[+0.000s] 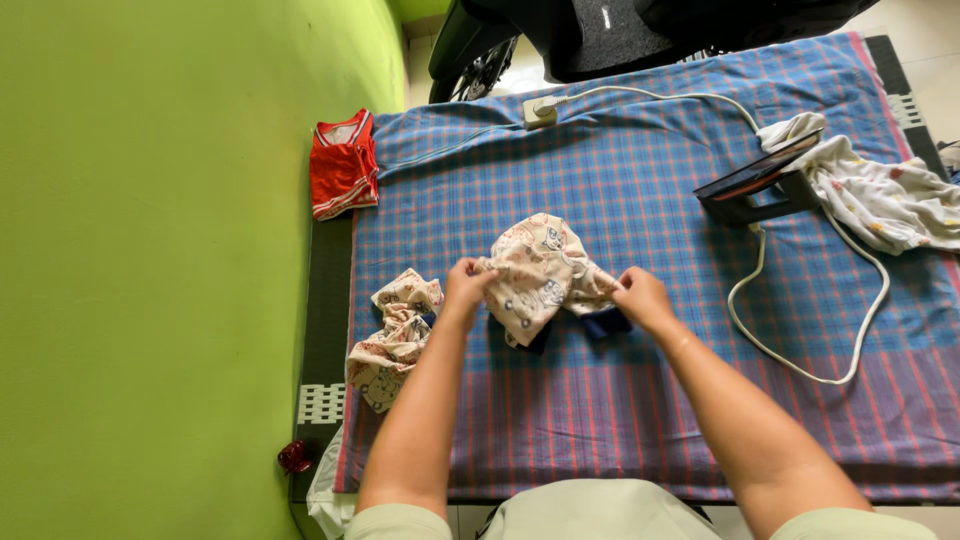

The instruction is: The person irons and folds small patterned garments on a checkered ironing board. They retrieve items from a blue basket, smooth and press each piece with an iron, then fold and stack them on the board.

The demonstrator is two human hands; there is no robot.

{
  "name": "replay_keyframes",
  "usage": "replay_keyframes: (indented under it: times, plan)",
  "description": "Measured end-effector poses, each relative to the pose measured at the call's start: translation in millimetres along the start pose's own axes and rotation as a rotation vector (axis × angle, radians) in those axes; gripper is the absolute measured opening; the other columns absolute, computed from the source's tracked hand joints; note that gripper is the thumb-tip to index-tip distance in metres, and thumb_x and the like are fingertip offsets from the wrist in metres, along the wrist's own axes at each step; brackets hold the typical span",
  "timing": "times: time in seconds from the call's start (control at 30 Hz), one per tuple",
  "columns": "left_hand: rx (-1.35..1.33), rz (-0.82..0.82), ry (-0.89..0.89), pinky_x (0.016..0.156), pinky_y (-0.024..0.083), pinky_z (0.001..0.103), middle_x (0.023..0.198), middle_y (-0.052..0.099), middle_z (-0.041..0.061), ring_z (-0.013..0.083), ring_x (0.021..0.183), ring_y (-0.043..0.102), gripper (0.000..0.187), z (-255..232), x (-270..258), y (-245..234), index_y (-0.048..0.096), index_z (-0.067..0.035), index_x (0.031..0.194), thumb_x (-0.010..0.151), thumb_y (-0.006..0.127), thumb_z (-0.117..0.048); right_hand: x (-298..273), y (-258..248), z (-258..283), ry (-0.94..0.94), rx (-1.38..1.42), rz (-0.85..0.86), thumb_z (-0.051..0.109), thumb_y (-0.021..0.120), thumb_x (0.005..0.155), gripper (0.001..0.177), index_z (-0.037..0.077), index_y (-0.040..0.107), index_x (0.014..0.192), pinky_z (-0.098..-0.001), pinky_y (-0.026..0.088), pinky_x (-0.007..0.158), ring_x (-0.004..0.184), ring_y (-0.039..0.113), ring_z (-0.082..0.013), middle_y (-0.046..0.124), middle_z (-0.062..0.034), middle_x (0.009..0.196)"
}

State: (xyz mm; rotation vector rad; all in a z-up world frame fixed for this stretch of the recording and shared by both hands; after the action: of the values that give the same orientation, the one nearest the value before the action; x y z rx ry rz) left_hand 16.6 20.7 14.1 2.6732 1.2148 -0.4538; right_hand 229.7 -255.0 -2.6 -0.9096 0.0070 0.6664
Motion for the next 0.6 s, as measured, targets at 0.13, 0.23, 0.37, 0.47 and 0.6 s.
replay_keyframes:
  times: [0.13, 0.23, 0.37, 0.47, 0.6]
  plan:
    - [0.203, 0.188, 0.176, 0.073, 0.052, 0.033, 0.091, 0.066, 0.007, 0.0161, 0.084, 0.061, 0.021, -97.2, -14.1, 14.6, 0.067, -0.001, 0.102, 0.083, 0.058, 0.002, -3.9, -72.3, 62.6, -0.313, -0.105, -0.075, 0.028, 0.082, 0.077, 0.038, 0.004, 0.071, 0.104, -0.0441, 0.053, 0.093, 0.108, 0.065, -0.0368, 0.068, -0.0209, 0.111]
    - [0.300, 0.393, 0.359, 0.079, 0.053, 0.027, 0.095, 0.072, 0.004, 0.0109, 0.087, 0.063, 0.030, -166.1, -34.0, 43.8, 0.071, -0.004, 0.106, 0.081, 0.053, -0.001, -18.1, -121.9, 141.0, -0.626, 0.138, 0.066, 0.027, 0.074, 0.089, 0.038, 0.008, 0.068, 0.121, -0.0451, 0.049, 0.103, 0.119, 0.063, -0.0314, 0.066, -0.0133, 0.125]
    - [0.421, 0.515, 0.408, 0.075, 0.053, 0.026, 0.091, 0.071, 0.004, 0.0107, 0.083, 0.065, 0.016, -242.2, -68.3, 79.8, 0.073, -0.003, 0.101, 0.088, 0.064, -0.006, -52.7, -174.4, 232.7, -0.891, 0.373, 0.272, 0.020, 0.070, 0.097, 0.036, 0.008, 0.063, 0.131, -0.0461, 0.045, 0.111, 0.129, 0.060, -0.0255, 0.066, -0.0104, 0.132]
    - [0.606, 0.472, 0.486, 0.065, 0.049, 0.029, 0.082, 0.067, 0.006, 0.0132, 0.074, 0.059, 0.013, -284.2, -92.7, 92.6, 0.076, -0.003, 0.098, 0.092, 0.067, -0.010, -74.8, -198.4, 263.0, -0.882, 0.486, 0.411, 0.017, 0.070, 0.097, 0.036, 0.010, 0.058, 0.130, -0.0408, 0.054, 0.105, 0.118, 0.067, -0.0222, 0.070, -0.0102, 0.118]
    - [0.825, 0.421, 0.635, 0.066, 0.053, 0.030, 0.083, 0.069, 0.005, 0.0148, 0.074, 0.064, 0.014, -308.0, -110.4, 90.4, 0.077, -0.007, 0.099, 0.091, 0.072, -0.017, -82.8, -202.2, 260.1, -0.847, 0.427, 0.452, 0.016, 0.068, 0.094, 0.039, 0.009, 0.054, 0.130, -0.0368, 0.054, 0.101, 0.110, 0.071, -0.0207, 0.076, -0.0093, 0.107]
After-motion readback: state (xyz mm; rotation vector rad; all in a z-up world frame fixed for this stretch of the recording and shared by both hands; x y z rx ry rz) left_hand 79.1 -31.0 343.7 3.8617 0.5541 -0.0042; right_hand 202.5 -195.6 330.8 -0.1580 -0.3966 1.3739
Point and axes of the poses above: each hand's wrist, its own x-axis towards the middle knuckle, its own y-axis out of the palm, z = x × y, the point moved 2 cm from there along x, towards the middle knuckle
